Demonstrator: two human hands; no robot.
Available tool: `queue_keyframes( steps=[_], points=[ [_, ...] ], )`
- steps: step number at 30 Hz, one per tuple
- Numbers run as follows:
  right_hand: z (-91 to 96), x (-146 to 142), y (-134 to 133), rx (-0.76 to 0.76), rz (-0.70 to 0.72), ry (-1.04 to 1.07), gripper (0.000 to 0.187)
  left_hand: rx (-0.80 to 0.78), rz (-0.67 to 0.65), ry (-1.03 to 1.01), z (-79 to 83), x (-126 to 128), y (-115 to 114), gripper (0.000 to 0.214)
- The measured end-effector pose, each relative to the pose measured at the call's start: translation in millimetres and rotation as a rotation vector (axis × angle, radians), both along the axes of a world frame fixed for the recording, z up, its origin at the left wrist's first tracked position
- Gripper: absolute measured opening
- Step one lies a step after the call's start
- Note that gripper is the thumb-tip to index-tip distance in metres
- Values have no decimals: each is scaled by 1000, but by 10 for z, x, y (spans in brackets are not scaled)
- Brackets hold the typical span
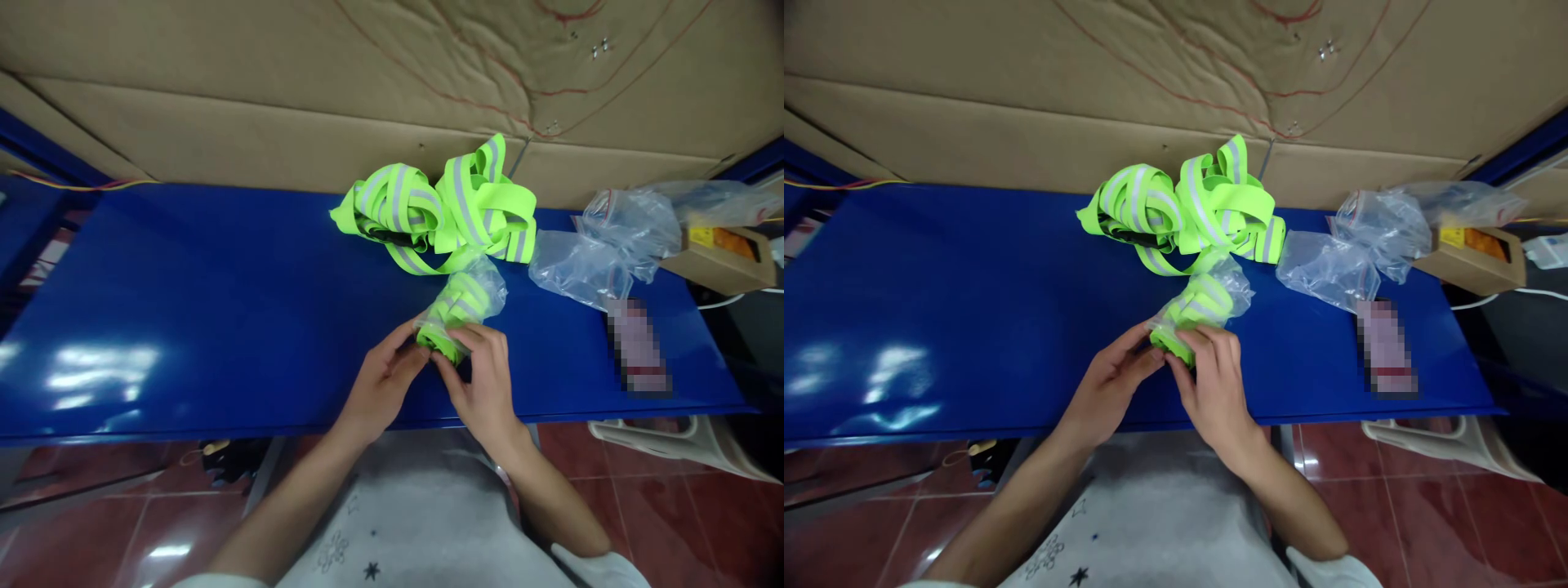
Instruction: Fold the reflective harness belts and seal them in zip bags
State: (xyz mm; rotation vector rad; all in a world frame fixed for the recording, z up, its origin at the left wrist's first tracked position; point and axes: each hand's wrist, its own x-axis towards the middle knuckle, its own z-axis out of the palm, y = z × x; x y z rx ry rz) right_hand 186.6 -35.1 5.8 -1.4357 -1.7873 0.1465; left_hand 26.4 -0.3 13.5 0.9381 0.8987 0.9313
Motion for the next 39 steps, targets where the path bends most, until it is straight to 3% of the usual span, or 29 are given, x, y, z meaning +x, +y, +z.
queue_keyframes(
  steps=[5,8,12,15,19,23,26,29,32,36,39],
  points=[
    [6,76,-86,49,35,-99,27,183,158,190,-96,26,5,19],
    [5,120,-135,-8,25,-175,35,249,219,215,-121,35,3,19],
    [22,205,-133,-25,27,-110,15,224,118,216,-85,29,1,20],
    [50,230,-127,-89,68,-163,14,196,53,193,-38,6,0,20],
    [45,222,-154,-112,118,-251,18,254,108,204,-47,-14,-10,18],
    [-4,272,-151,-43,144,-137,19,278,80,331,-117,37,-27,20],
    [-25,321,-118,-73,136,-64,13,312,15,445,-138,84,-13,19],
    [8,361,-92,-91,74,-41,21,283,-39,329,-133,116,7,18],
    [102,400,-85,-109,60,47,15,237,-55,206,-133,149,-8,19],
    [184,416,-69,-177,38,143,8,262,-26,266,-139,209,-44,31],
    [135,381,-53,-126,17,80,8,204,-59,181,-93,235,-41,33]
  ],
)
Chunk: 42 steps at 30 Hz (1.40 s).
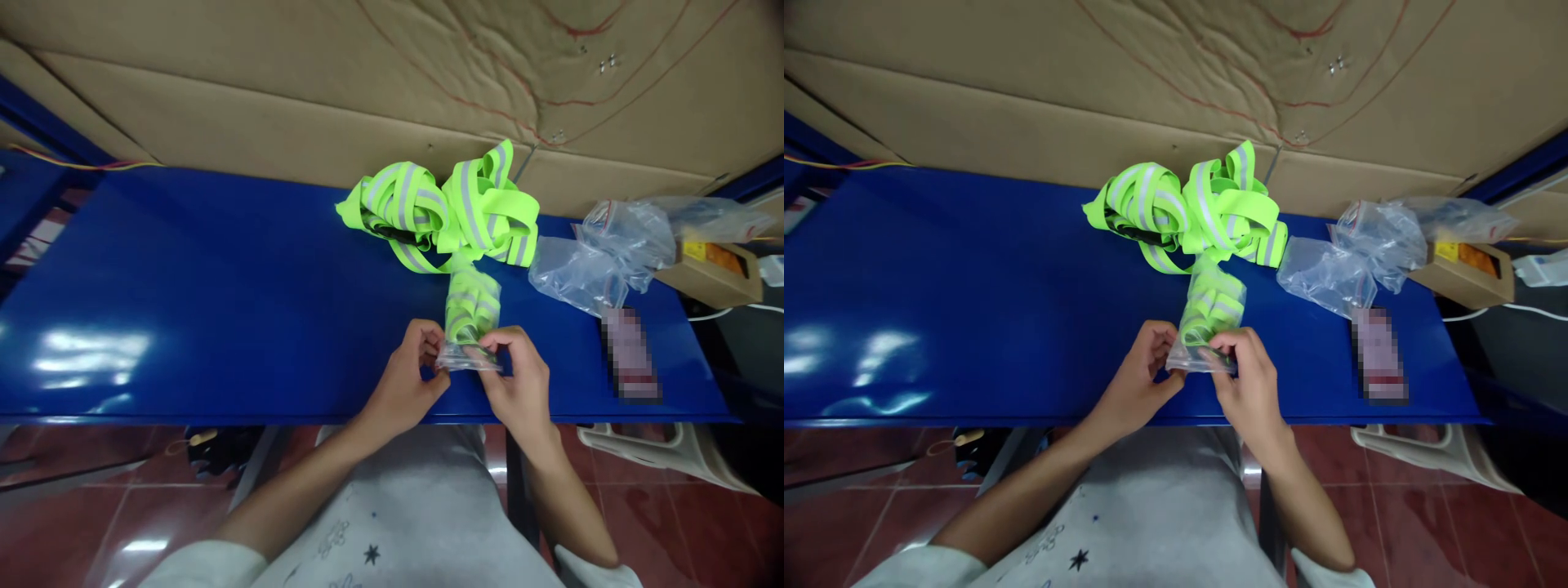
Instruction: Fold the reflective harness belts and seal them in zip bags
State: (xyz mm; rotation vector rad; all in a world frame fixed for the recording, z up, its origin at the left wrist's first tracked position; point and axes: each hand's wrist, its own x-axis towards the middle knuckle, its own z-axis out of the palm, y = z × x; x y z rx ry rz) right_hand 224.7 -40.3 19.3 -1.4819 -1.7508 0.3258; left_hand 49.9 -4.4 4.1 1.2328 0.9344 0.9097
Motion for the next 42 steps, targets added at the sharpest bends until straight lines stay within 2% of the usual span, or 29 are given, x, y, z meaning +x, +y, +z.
queue_keyframes(
  steps=[3,5,6,8,9,11,12,13,14,16,17,19,21,23,27,30,35,39,42],
  points=[
    [-36,-33,-7,42,63,-148,10,-97,-11,-174,155,-75,-44,34],
    [32,-27,-18,-28,128,-85,14,-50,-16,-161,336,-220,-133,34],
    [98,-14,-19,-93,172,18,15,23,-28,-104,447,-319,-183,33],
    [268,22,14,-273,306,285,19,251,-174,72,687,-536,-246,46],
    [352,39,55,-378,393,405,24,421,-172,133,802,-633,-236,65],
    [463,56,202,-584,578,552,32,688,-37,234,974,-760,-105,92],
    [479,52,305,-668,657,583,34,715,-11,263,1015,-780,14,99],
    [466,40,423,-727,717,599,35,643,-102,310,1017,-774,161,100],
    [428,21,550,-756,750,617,36,480,-218,301,980,-749,324,92],
    [308,-17,799,-783,727,656,39,143,-331,226,806,-674,649,53],
    [241,-30,905,-798,686,674,41,52,-304,186,686,-642,786,41],
    [122,-28,1049,-854,605,697,48,-28,-213,130,436,-608,971,31],
    [43,0,1093,-893,561,704,49,-90,-115,76,239,-618,1027,30],
    [14,35,1063,-882,520,689,45,-168,-54,30,140,-654,1005,31],
    [64,87,977,-785,414,584,33,-302,-52,-54,161,-734,976,39],
    [120,136,951,-690,413,465,36,-331,-103,-85,223,-780,1013,45],
    [238,197,891,-773,588,371,41,-348,-203,-161,314,-831,1043,65],
    [357,235,876,-747,518,399,35,-341,-246,-167,374,-884,1075,83],
    [413,330,914,-723,444,392,34,-298,-283,-140,389,-952,1146,84]
  ],
)
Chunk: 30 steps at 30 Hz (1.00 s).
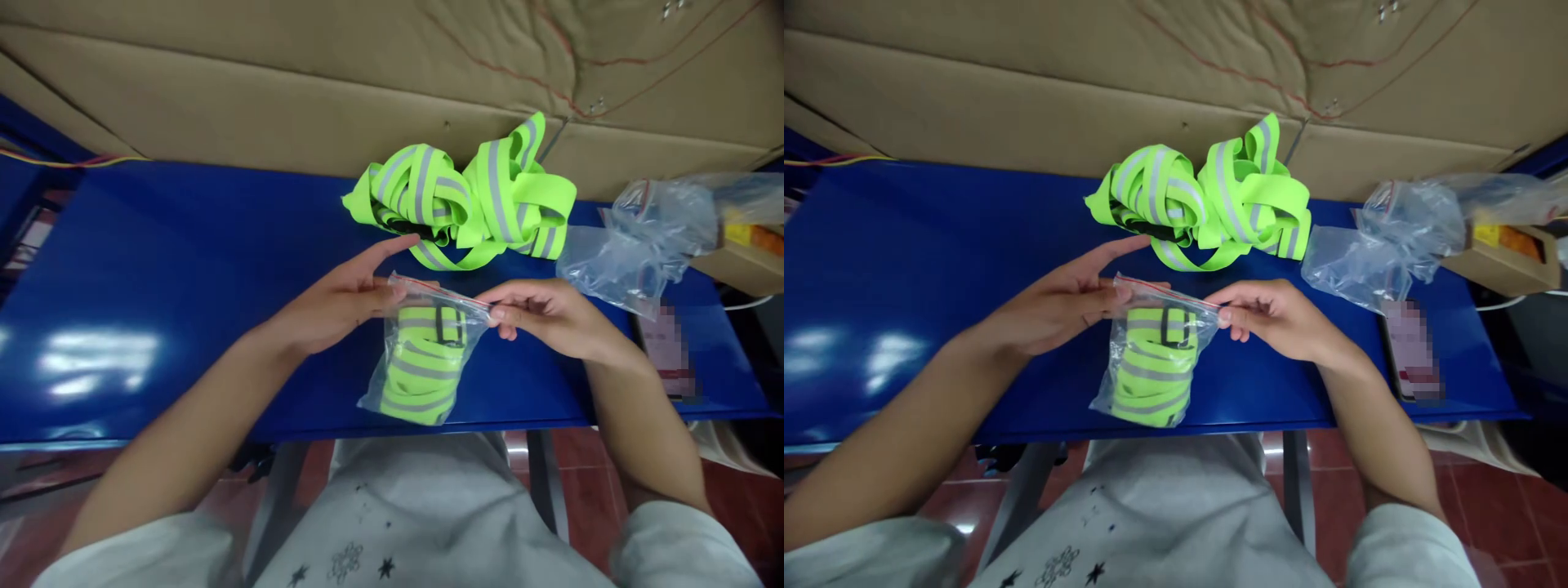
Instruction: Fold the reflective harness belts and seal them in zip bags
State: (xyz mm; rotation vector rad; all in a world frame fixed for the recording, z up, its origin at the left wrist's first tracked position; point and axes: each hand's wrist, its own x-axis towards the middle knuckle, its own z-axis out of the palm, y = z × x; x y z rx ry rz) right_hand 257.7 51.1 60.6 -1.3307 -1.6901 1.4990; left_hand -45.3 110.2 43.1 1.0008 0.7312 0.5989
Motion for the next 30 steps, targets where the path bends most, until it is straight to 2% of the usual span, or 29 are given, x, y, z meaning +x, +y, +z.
queue_keyframes(
  steps=[2,5,7,10,14,17,20,21,23,26,27,28,30],
  points=[
    [9,71,34,45,-73,-7,34,41,13,32,-2,-45,56,81],
    [-29,98,71,119,-167,8,37,96,104,31,-16,-68,103,72],
    [-84,40,72,125,-142,15,40,101,141,2,-34,-45,94,64],
    [-169,-91,43,126,-69,41,32,83,143,-21,-72,5,55,55],
    [-208,-158,-3,186,-104,84,19,42,120,-33,-75,18,51,54],
    [-223,-140,0,130,-137,174,16,-23,73,-52,-24,4,66,61],
    [-281,-151,28,28,-187,326,16,-30,29,-95,13,8,42,63],
    [-304,-164,35,39,-210,335,16,-24,14,-104,11,14,27,63],
    [-336,-199,36,216,-258,217,19,12,13,-99,-20,30,-2,62],
    [-325,-246,-9,681,-232,-94,20,81,62,-65,-111,61,-18,55],
    [-311,-256,-32,780,-198,-148,19,84,76,-59,-141,71,-15,53],
    [-298,-262,-54,824,-165,-167,19,77,90,-58,-166,82,-11,52],
    [-287,-265,-82,787,-138,-148,20,46,129,-59,-189,102,-3,52]
  ],
)
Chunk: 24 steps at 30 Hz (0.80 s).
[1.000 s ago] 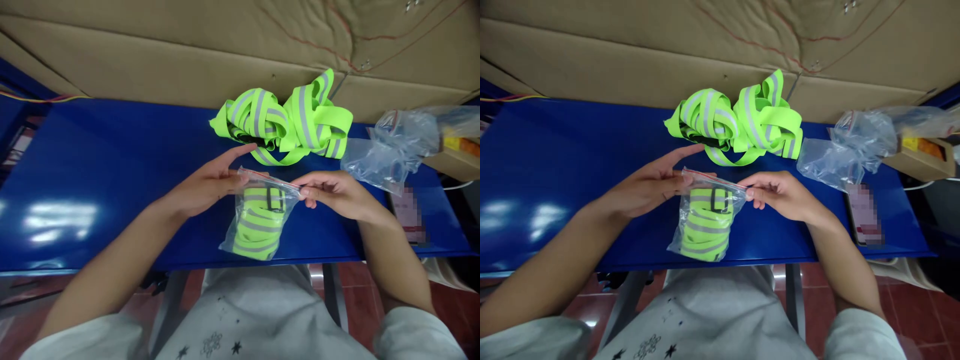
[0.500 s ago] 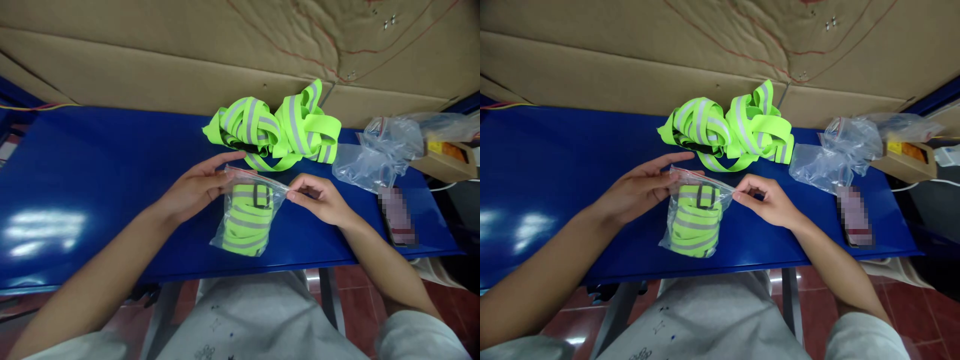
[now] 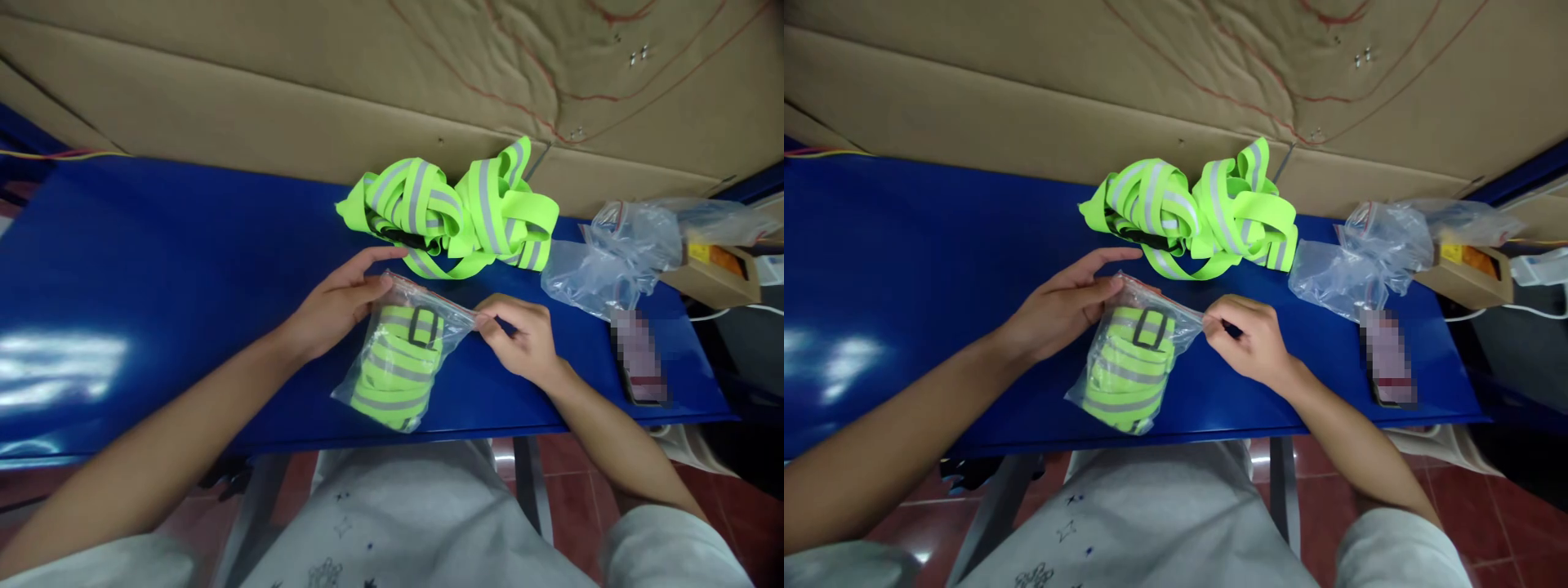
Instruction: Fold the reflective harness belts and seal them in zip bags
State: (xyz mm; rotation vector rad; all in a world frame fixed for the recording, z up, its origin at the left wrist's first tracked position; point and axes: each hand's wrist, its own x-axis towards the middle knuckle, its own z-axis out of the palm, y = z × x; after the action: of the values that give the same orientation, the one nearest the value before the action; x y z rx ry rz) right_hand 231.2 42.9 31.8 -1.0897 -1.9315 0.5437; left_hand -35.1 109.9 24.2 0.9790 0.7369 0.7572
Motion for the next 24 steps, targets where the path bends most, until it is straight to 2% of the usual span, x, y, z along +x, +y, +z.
queue_keyframes(
  steps=[4,6,10,12,18,22,24],
  points=[
    [-55,7,26,-184,-48,104,23,-33,103,-6,28,28,4,53],
    [-84,9,54,-224,-80,123,24,-61,138,24,24,27,18,50],
    [-79,17,71,-110,-138,18,23,-172,83,190,-86,1,78,40],
    [-65,30,73,-104,-150,13,22,-183,73,213,-133,-1,87,39],
    [-68,60,121,-497,-107,441,24,-15,59,38,-44,81,-40,28],
    [-34,63,135,-521,-121,424,22,62,86,39,-20,78,-66,26],
    [-23,82,143,-602,-79,434,21,61,110,37,-33,51,-41,26]
  ],
)
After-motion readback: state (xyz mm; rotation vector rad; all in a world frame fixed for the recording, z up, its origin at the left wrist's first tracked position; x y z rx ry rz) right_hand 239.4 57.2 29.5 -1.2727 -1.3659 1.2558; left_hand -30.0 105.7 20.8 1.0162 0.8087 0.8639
